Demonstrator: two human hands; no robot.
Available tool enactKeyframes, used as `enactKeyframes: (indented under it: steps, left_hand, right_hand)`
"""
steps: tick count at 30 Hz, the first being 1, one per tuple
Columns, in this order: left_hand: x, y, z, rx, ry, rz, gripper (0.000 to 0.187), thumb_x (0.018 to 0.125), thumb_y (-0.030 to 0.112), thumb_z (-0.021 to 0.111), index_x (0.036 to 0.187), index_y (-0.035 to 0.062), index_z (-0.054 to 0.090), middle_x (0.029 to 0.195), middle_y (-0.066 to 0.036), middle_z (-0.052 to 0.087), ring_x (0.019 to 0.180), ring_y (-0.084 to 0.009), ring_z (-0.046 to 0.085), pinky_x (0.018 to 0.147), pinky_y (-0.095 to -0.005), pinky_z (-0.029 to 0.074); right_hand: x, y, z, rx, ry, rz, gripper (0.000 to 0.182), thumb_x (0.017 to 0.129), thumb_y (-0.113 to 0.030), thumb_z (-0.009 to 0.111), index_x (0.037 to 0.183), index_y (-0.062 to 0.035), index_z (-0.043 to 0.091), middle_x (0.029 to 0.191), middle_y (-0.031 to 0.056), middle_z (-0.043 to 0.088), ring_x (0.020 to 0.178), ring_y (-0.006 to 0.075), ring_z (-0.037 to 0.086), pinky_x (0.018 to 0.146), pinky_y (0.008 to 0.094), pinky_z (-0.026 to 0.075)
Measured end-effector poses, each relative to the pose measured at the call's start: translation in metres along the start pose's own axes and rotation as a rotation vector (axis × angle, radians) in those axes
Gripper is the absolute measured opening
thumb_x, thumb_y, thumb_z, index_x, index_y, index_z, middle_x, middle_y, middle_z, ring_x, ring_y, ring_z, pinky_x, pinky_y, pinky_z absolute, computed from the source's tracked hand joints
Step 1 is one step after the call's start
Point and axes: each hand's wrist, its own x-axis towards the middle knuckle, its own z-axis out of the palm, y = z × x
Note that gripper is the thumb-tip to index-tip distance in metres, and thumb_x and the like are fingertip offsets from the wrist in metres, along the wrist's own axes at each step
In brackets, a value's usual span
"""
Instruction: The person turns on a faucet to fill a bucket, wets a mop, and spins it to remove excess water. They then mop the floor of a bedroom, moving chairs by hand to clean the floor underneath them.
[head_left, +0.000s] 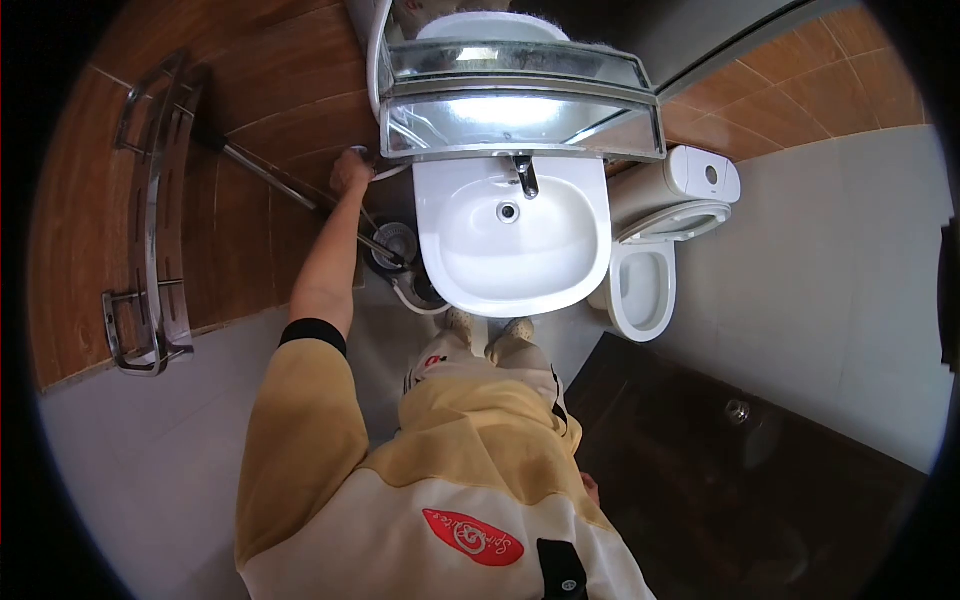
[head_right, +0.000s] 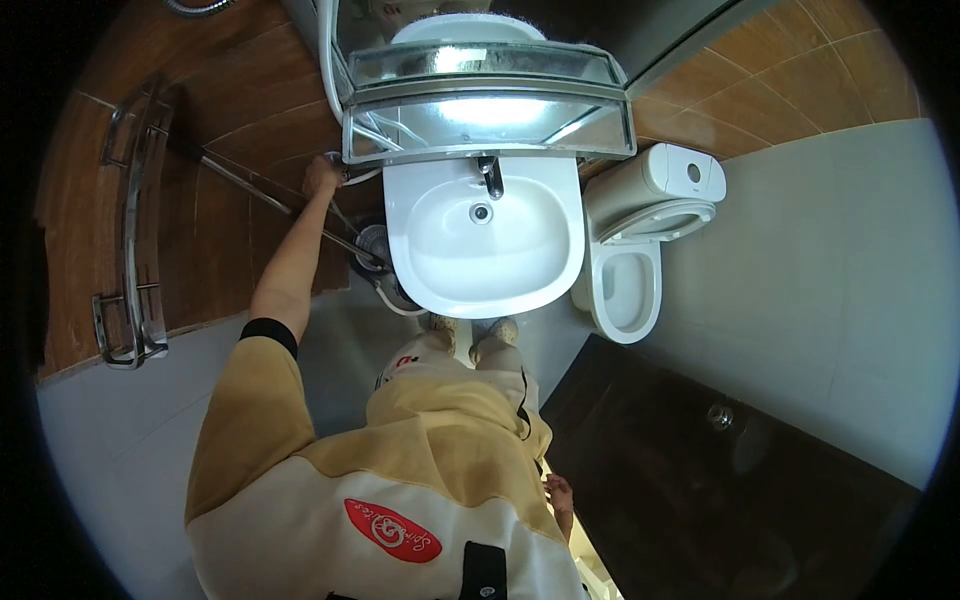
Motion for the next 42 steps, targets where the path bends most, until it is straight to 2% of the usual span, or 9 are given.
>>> enactKeyframes:
  steps: [9,11,15,24,27,29,34,37,42]
  left_hand:
    - [-0.028,0.008,-0.013,0.045,0.13,0.01,0.041,0.077,0.049,0.064,0.096,0.0133,0.069,0.1,-0.011,0.068,0.098,-0.0285,0.063,0.081,-0.0409,0.05]
    - [-0.022,0.006,-0.02,0.071,-0.107,0.017,0.037,0.077,0.046,0.065,0.091,0.0123,0.069,0.097,-0.012,0.068,0.096,-0.0291,0.064,0.079,-0.0411,0.05]
    - [-0.026,-0.01,-0.024,0.031,-0.131,0.051,0.033,0.075,0.039,0.068,0.091,0.0096,0.067,0.093,-0.014,0.067,0.093,-0.0311,0.064,0.077,-0.0428,0.05]
    - [-0.059,-0.035,-0.056,0.396,0.209,0.351,0.037,0.074,0.031,0.073,0.098,0.0059,0.061,0.099,-0.017,0.063,0.099,-0.0356,0.059,0.078,-0.0432,0.05]
    - [-0.076,-0.053,-0.048,-0.028,0.372,0.246,0.042,0.074,0.031,0.074,0.099,0.0016,0.058,0.095,-0.018,0.063,0.095,-0.0337,0.061,0.078,-0.0394,0.049]
    - [-0.062,-0.102,-0.008,-0.708,0.805,0.094,0.047,0.076,0.036,0.074,0.096,-0.0025,0.057,0.096,-0.016,0.062,0.088,-0.0277,0.06,0.075,-0.0368,0.048]
    - [-0.053,-0.112,-0.042,-0.664,0.598,-0.118,0.066,0.065,0.045,0.081,0.103,-0.0019,0.055,0.088,-0.009,0.057,0.08,-0.0196,0.054,0.071,-0.0327,0.044]
    - [-0.038,-0.096,-0.052,-1.092,0.34,0.076,0.063,0.063,0.045,0.082,0.101,0.0026,0.055,0.087,-0.006,0.056,0.081,-0.0157,0.053,0.07,-0.0309,0.044]
    - [-0.064,-0.102,-0.026,-1.07,0.112,0.027,0.033,0.073,0.037,0.075,0.078,0.0084,0.06,0.072,0.003,0.056,0.068,-0.0071,0.05,0.062,-0.0258,0.039]
  right_hand:
    - [0.007,0.009,0.003,0.102,0.023,-0.044,0.022,0.091,-0.029,0.057,0.106,-0.0119,0.059,0.088,0.0022,0.066,0.081,0.0133,0.062,0.069,0.0317,0.05]
    - [0.005,0.005,0.004,0.11,0.013,-0.037,0.022,0.091,-0.028,0.057,0.105,-0.0119,0.059,0.088,0.0021,0.066,0.081,0.0131,0.062,0.069,0.0315,0.05]
    - [0.009,0.006,0.009,0.186,-0.036,-0.042,0.021,0.091,-0.029,0.058,0.103,-0.0125,0.06,0.088,0.0015,0.066,0.08,0.0126,0.061,0.069,0.031,0.05]
    - [0.037,0.012,0.008,0.175,-0.082,-0.091,0.025,0.089,-0.034,0.06,0.103,-0.0135,0.061,0.087,0.0003,0.066,0.082,0.013,0.062,0.07,0.0323,0.05]
    - [0.057,0.008,0.001,0.135,-0.079,-0.063,0.023,0.089,-0.033,0.06,0.102,-0.0138,0.061,0.085,0.0,0.066,0.08,0.0126,0.062,0.07,0.0322,0.05]
    - [0.039,-0.035,0.006,-0.029,-0.041,-0.051,0.018,0.09,-0.026,0.056,0.102,-0.0131,0.061,0.085,0.0002,0.066,0.078,0.0122,0.061,0.067,0.0298,0.049]
    - [0.059,-0.062,-0.018,-0.08,-0.068,-0.105,0.016,0.091,-0.021,0.054,0.101,-0.0103,0.061,0.084,0.0008,0.064,0.077,0.0111,0.059,0.067,0.0268,0.048]
    - [0.061,-0.128,-0.042,-0.169,-0.04,-0.445,0.017,0.09,-0.015,0.057,0.104,-0.0057,0.06,0.083,0.0013,0.061,0.077,0.0095,0.056,0.072,0.0237,0.045]
    - [-0.003,-0.313,-0.024,-0.425,0.108,-0.868,0.022,0.092,-0.014,0.053,0.107,0.0009,0.059,0.094,0.0081,0.063,0.09,0.0145,0.058,0.083,0.03,0.046]
